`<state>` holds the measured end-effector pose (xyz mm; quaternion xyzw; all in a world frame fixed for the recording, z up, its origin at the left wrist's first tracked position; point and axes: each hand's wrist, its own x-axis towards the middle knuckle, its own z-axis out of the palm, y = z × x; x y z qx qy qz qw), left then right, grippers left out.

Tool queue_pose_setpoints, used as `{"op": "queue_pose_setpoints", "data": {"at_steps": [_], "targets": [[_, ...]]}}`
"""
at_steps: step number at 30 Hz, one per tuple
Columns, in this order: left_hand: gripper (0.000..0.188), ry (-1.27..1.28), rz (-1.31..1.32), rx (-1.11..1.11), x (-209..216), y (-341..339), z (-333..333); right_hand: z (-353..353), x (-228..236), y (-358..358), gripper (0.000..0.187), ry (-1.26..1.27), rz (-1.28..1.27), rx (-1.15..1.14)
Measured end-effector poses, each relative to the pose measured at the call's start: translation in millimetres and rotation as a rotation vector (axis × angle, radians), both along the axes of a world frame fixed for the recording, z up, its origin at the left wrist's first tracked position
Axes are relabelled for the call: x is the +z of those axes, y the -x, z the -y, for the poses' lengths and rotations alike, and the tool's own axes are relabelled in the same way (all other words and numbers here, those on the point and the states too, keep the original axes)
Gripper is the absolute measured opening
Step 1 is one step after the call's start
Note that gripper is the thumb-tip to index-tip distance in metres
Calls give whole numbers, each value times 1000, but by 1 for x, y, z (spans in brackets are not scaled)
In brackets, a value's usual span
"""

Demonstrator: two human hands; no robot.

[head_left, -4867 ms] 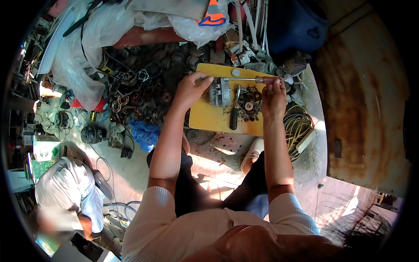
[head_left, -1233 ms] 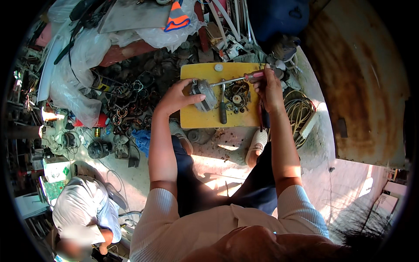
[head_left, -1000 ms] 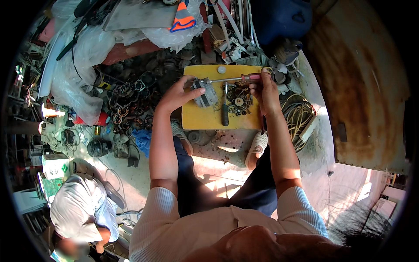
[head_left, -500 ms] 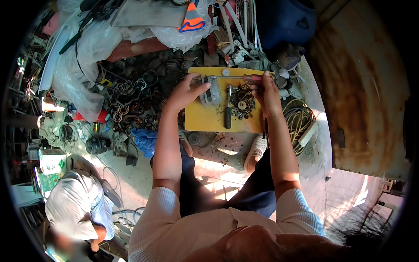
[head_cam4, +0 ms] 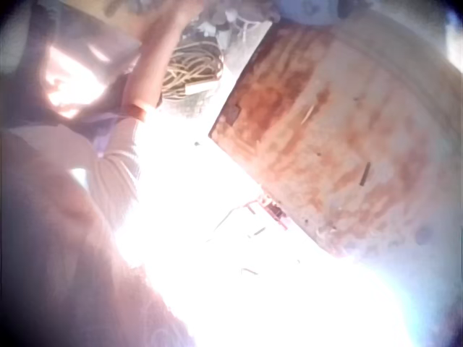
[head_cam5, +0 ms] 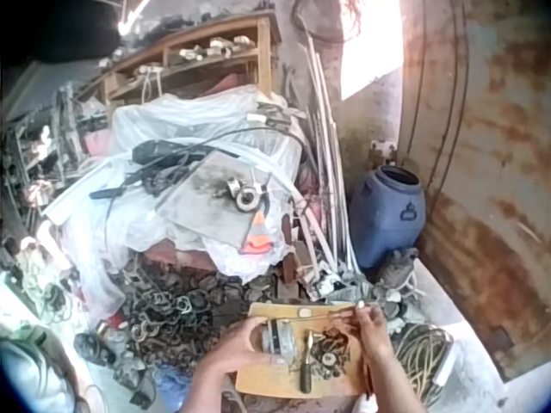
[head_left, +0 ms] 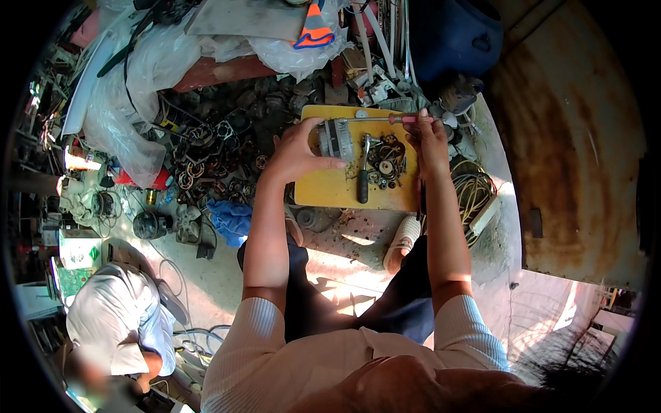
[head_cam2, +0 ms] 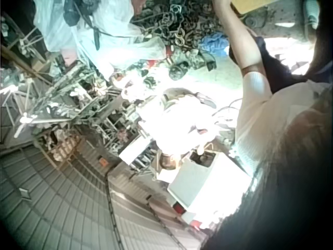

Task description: The person disassembles a mechanical part using a wrench and a screwdriver, removing screws and separating the metal components.

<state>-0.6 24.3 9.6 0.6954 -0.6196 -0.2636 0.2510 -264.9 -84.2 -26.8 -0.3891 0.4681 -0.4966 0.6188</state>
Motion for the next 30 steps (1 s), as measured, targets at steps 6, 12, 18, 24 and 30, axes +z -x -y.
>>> {"op": "queue_pose_setpoints", "data": {"at_steps": [6,12,18,24,30], "targets": [[100,46,34,14,-2,2,-3,1,-1,-7,28,53,37,-62],[99,22,158,25,6,9,-4,1,0,-8,36,-44,91,-116],[97,7,172,27,12,11,-5,5,-7,-9,39,-25,211,-151],[94,7,181,19,16,12,-4,3,-12,-12,34,65,302,-117],[93,25,195,19,14,12,-4,1,-15,-16,36,-8,336,-181]]}}
